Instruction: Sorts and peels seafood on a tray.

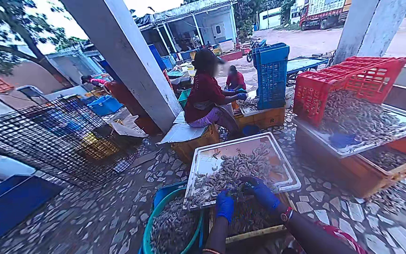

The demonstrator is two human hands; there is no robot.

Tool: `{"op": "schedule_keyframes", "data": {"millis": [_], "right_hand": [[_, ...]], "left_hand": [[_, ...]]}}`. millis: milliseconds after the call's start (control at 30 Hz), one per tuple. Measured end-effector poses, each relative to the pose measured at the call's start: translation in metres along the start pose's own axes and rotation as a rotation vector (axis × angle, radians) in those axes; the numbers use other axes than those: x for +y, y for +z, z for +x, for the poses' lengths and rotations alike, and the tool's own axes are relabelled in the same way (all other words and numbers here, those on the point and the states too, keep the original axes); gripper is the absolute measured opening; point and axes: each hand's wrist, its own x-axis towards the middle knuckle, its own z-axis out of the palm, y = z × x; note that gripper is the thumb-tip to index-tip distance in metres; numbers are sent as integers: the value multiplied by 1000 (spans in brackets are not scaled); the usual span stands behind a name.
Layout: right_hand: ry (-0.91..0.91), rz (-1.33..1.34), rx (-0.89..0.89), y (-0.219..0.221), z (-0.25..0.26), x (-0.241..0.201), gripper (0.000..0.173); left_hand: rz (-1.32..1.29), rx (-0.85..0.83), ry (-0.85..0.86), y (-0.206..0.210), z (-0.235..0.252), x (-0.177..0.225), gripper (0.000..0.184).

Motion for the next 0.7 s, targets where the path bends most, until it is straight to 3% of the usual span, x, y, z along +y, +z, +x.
{"op": "schedule_keyframes", "data": {"millis": [167, 267, 333, 433, 533, 600, 700], "right_hand": [[90, -206, 17, -15, 5, 13, 28], [104, -282, 45, -15, 3, 9, 29], [74, -394, 44, -17, 1, 5, 33], [-51, -632, 4, -20, -5, -4, 33], [-72, -822, -56, -25, -9, -10, 32], [-45, -751, -53, -28, -9, -8, 31], [55, -349, 43, -26, -11, -13, 29]], "left_hand": [[65, -14, 92, -7, 7, -24, 54], [122, -210, 184, -7, -2, -10, 59], [-9, -295, 274, 4, -5, -3, 52], [-123, -217, 249, 22, -2, 5, 39], [152, -125, 183, 22, -5, 17, 41], [334, -103, 175, 19, -10, 25, 45], [452, -64, 178, 17, -7, 22, 44]]}}
